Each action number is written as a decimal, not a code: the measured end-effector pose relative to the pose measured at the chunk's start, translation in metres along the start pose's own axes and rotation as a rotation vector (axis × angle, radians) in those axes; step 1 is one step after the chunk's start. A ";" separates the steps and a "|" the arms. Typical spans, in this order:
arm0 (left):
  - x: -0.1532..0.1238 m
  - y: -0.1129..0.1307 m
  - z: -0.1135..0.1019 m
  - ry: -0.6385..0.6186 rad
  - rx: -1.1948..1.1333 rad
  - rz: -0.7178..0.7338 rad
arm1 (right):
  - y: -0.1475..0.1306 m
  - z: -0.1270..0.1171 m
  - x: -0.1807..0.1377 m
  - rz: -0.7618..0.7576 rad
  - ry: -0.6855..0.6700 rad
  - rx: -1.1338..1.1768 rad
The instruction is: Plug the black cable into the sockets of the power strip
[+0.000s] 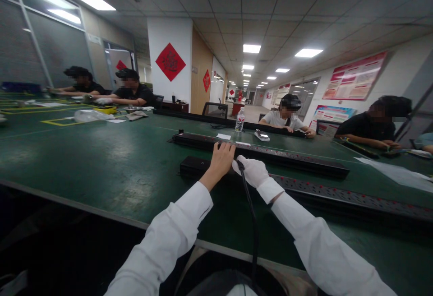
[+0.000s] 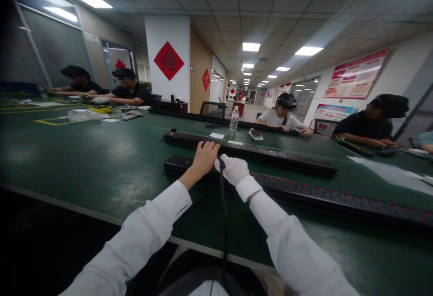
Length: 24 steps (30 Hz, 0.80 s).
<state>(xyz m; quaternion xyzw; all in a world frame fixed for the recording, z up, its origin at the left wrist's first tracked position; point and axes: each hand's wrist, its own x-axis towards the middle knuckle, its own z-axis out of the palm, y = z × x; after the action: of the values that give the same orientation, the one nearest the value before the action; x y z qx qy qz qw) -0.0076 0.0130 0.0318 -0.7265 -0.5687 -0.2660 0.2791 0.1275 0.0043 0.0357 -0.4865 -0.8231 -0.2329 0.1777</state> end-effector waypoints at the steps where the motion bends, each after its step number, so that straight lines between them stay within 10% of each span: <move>1: 0.000 -0.001 0.000 0.000 0.005 -0.005 | -0.001 0.001 -0.001 0.011 0.003 -0.006; 24: 0.001 -0.002 0.007 -0.049 -0.004 -0.006 | -0.012 0.006 -0.018 0.071 0.124 0.076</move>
<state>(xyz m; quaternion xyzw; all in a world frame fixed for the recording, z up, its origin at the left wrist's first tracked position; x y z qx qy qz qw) -0.0092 0.0193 0.0274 -0.7317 -0.5771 -0.2501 0.2628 0.1247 -0.0105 0.0183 -0.4929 -0.8010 -0.2248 0.2546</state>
